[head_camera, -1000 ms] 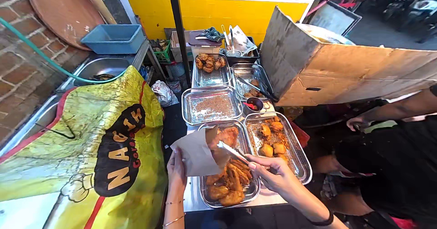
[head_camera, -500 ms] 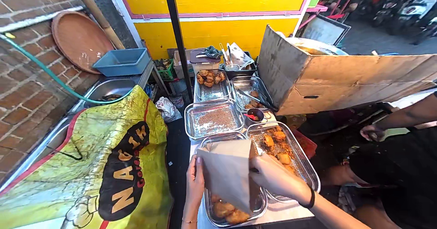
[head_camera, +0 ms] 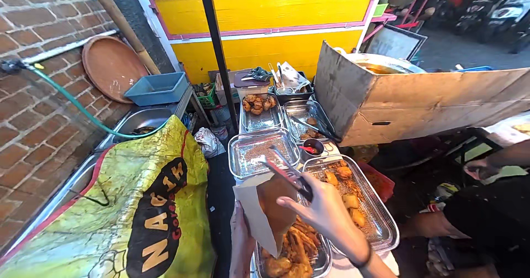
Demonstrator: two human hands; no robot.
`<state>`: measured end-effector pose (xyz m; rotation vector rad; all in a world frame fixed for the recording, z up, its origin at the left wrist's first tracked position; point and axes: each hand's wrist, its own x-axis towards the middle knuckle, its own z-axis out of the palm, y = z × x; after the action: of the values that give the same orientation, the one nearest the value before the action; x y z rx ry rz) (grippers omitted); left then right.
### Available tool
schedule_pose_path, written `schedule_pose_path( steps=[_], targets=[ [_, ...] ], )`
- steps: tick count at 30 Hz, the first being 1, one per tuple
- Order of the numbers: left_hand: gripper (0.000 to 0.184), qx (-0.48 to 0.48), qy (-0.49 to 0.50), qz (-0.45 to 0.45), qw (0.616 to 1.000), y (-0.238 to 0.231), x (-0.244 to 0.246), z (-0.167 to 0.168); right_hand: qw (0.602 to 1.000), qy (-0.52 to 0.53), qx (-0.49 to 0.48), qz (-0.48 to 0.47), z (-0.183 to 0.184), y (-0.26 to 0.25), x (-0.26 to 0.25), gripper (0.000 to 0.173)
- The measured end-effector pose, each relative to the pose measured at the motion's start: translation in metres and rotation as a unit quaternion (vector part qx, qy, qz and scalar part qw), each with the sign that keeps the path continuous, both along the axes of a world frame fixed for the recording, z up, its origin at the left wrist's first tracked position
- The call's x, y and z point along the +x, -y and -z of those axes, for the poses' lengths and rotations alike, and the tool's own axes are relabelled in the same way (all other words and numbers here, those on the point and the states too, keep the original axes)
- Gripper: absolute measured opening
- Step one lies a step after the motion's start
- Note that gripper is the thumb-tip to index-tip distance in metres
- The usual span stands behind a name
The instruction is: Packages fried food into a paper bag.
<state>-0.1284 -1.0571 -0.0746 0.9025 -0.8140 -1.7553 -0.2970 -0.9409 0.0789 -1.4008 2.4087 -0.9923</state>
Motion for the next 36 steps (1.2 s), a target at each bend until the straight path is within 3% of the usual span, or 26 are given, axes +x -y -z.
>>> schedule_pose_path(
  steps=[3, 6, 9, 11, 13, 17, 20, 22, 24, 26, 28, 30, 33, 36],
  targets=[
    [0.042, -0.005, -0.011, -0.007, 1.0, 0.006, -0.004, -0.005, 0.999, -0.037, 0.012, 0.003, 0.005, 0.028, 0.008, 0.02],
    [0.043, -0.113, -0.024, -0.007, 0.993, 0.011, 0.027, 0.006, 0.99, -0.11, -0.088, 0.005, -0.012, 0.027, 0.014, 0.01],
    [0.044, -0.082, -0.03, 0.019, 0.996, 0.002, 0.053, -0.003, 0.983, -0.12, -0.142, -0.005, -0.027, 0.016, 0.022, 0.01],
    [0.058, -0.108, 0.023, 0.035, 0.993, 0.021, 0.038, -0.018, 0.976, -0.116, -0.183, -0.018, -0.038, 0.019, 0.028, 0.014],
    [0.076, -0.105, -0.002, 0.087, 0.991, 0.012, 0.032, -0.028, 0.975, -0.102, -0.193, -0.045, -0.04, 0.022, 0.036, 0.017],
    [0.067, -0.024, -0.058, 0.119, 0.991, -0.016, 0.022, -0.066, 0.969, -0.09, -0.217, -0.08, -0.045, 0.029, 0.039, 0.017],
    [0.083, 0.077, -0.152, 0.177, 0.969, -0.018, 0.006, -0.055, 0.969, -0.082, -0.216, -0.09, -0.039, 0.031, 0.033, 0.017],
    [0.089, 0.056, -0.139, 0.147, 0.978, -0.007, -0.005, -0.063, 0.973, -0.017, -0.193, -0.127, -0.046, 0.025, 0.024, 0.028],
    [0.098, 0.043, -0.148, 0.099, 0.983, 0.008, -0.007, -0.043, 0.967, 0.113, -0.138, -0.18, -0.062, 0.006, 0.015, 0.049],
    [0.104, 0.037, -0.148, 0.076, 0.985, 0.02, 0.001, -0.032, 0.957, 0.149, -0.123, -0.217, -0.073, -0.016, 0.005, 0.051],
    [0.099, 0.029, -0.148, 0.058, 0.987, 0.027, 0.011, -0.028, 0.957, 0.091, -0.13, -0.242, -0.076, -0.037, -0.004, 0.047],
    [0.082, -0.04, -0.174, 0.076, 0.981, 0.028, 0.018, -0.025, 0.963, 0.02, -0.103, -0.248, -0.078, -0.058, -0.005, 0.04],
    [0.091, -0.026, -0.31, 0.14, 0.94, 0.054, 0.018, -0.007, 0.976, -0.062, -0.003, -0.21, -0.089, -0.071, 0.017, 0.034],
    [0.116, -0.058, -0.231, 0.077, 0.968, 0.053, 0.017, -0.025, 0.973, -0.129, 0.059, -0.184, -0.085, -0.059, 0.038, 0.035]
  ],
)
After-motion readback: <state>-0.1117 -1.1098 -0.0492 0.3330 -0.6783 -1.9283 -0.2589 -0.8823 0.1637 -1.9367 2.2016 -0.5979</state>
